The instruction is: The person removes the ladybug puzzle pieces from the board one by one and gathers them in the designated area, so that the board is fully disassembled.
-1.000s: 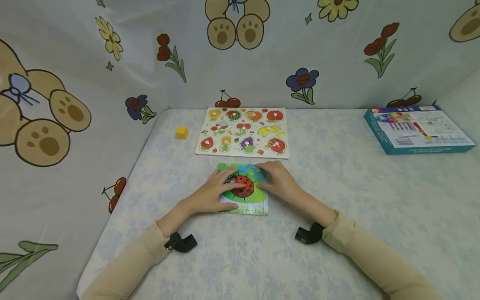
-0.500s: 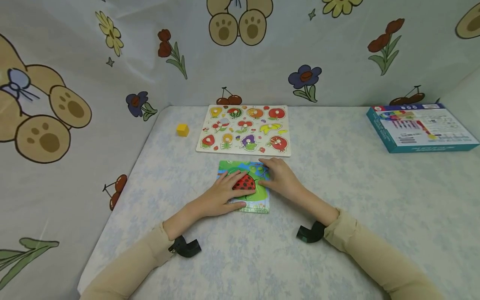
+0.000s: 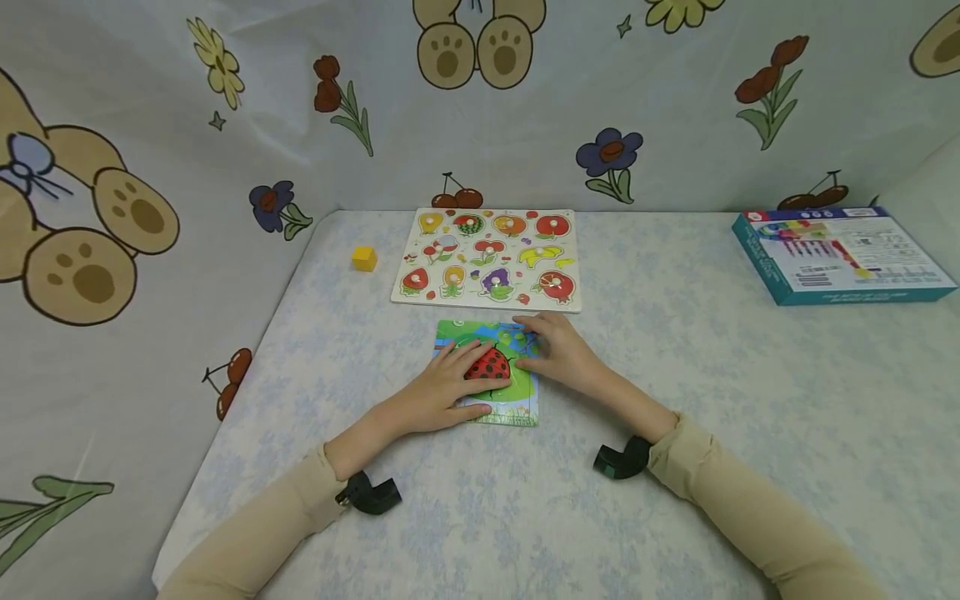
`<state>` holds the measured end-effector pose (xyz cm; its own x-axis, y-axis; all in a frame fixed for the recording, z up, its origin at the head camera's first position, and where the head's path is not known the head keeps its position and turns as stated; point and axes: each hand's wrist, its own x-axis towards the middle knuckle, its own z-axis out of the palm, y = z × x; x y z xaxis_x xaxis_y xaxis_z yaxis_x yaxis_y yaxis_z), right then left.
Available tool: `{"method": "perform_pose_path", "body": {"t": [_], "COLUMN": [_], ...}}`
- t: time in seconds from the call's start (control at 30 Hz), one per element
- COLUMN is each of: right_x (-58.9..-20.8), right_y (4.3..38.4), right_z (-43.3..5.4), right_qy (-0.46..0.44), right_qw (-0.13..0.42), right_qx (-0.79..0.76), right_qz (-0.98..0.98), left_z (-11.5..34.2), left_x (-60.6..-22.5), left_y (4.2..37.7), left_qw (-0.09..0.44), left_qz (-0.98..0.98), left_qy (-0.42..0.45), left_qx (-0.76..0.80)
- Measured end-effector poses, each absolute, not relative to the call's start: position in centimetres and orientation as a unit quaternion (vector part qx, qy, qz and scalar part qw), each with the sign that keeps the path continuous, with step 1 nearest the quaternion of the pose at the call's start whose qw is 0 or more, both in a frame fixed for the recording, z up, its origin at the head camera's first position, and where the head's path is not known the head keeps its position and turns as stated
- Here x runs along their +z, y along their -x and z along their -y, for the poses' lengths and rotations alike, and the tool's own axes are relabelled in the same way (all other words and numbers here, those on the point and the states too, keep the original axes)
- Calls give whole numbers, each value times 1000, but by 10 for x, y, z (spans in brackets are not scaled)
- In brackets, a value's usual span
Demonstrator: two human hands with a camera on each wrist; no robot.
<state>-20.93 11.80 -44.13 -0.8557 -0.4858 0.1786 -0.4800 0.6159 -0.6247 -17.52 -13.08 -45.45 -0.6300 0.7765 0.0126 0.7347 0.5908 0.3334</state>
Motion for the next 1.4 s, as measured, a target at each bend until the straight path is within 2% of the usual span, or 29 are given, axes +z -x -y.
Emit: {"method": "perform_pose_path", "body": {"t": [0.33,0.57,0.77,1.4], "right_x": [-437,-418,-419,-422], "right_y": [209,213,221,223], "right_z": [-114,-106,-108,-109], "right_qy": [262,233,232,220], "right_qw": [1,60,98,94], "right_qx": [-339,-276,-310,-340], "right_qz": [-904,-930,-917,-909], "left_z": [131,130,130,130], "left_x": [-454,-452,-454,-451], "left_y": [175,174,175,174], "left_qw": [57,72,70,72], "left_qz": [-889,-890,-890,-891], "left_qy": [-424,-419,-420,-419], "left_qx": [163,166,161,157]}}
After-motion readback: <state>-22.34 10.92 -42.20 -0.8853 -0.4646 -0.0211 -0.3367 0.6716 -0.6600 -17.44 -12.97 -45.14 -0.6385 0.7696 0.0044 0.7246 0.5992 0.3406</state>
